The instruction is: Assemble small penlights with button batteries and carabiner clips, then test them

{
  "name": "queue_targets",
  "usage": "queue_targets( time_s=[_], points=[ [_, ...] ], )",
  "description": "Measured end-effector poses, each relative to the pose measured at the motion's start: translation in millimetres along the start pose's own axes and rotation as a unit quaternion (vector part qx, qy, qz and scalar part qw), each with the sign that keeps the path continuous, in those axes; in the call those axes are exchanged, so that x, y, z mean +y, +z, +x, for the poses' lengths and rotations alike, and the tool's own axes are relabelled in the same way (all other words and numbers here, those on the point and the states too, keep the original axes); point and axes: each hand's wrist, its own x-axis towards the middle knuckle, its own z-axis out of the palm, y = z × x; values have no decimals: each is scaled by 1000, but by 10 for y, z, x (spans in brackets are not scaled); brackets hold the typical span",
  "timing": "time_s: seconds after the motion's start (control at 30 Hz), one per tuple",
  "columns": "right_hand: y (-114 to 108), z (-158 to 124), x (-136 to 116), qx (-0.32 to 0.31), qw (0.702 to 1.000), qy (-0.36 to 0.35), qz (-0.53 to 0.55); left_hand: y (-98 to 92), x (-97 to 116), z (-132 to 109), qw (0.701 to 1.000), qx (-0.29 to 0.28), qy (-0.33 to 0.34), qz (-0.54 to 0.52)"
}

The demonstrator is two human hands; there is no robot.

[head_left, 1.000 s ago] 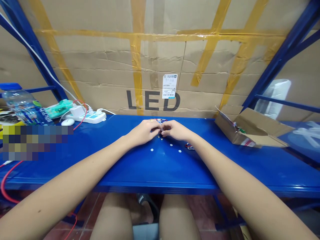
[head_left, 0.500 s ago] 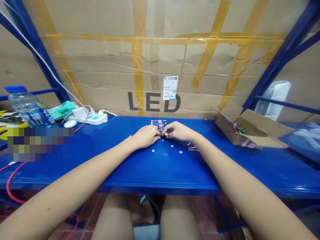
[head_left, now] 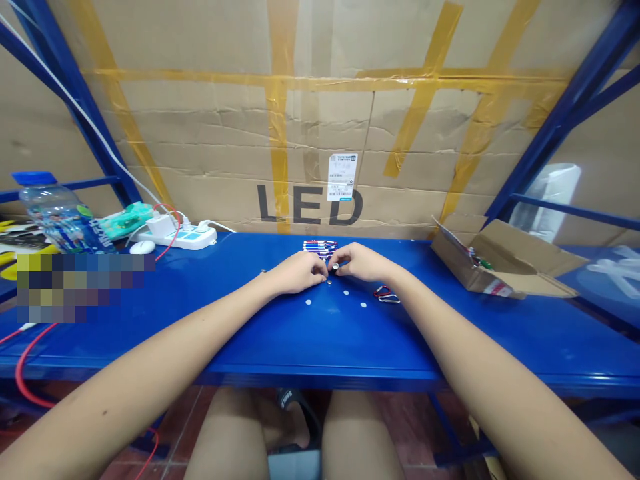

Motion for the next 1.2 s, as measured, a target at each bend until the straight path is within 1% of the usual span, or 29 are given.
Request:
queue_targets(
  time_s=[0.13, 0.2, 0.27, 0.37, 0.4, 0.5, 0.63, 0.83, 0.9, 1.0, 1.1, 1.2],
  points=[
    [10, 3, 11, 9, 1000, 13, 13, -25, 7, -25, 998, -15, -36, -52],
    [17, 5, 14, 13, 1000, 17, 20, -54, 22, -52, 998, -12, -36, -46],
    [25, 6, 14, 18, 999, 19, 26, -78, 44, -75, 999, 27, -10, -18],
    [40, 8, 8, 16, 999, 17, 43, -80, 84, -89, 992, 119, 43, 12],
    [46, 10, 5, 13, 998, 13, 52, -71, 96, -89, 988, 140, 60, 17],
    [61, 14, -6, 4, 997, -6, 76, -34, 121, -83, 981, 165, 99, 30],
    [73, 17, -22, -4, 995, -11, 94, -6, 116, -77, 976, 178, 116, 40],
    [70, 23, -15, 1, 995, -12, 101, -22, 98, -80, 974, 155, 155, 65],
    [65, 28, 5, 5, 995, -3, 101, -29, 103, -90, 975, 159, 142, 67],
    [55, 33, 42, 10, 995, 13, 102, -27, 117, -110, 980, 158, 90, 86],
    [43, 34, 69, 30, 994, 31, 96, 2, 123, -123, 985, 101, 67, 121],
    [36, 32, 75, 47, 993, 45, 97, 47, 113, -117, 986, 49, 74, 138]
  ],
)
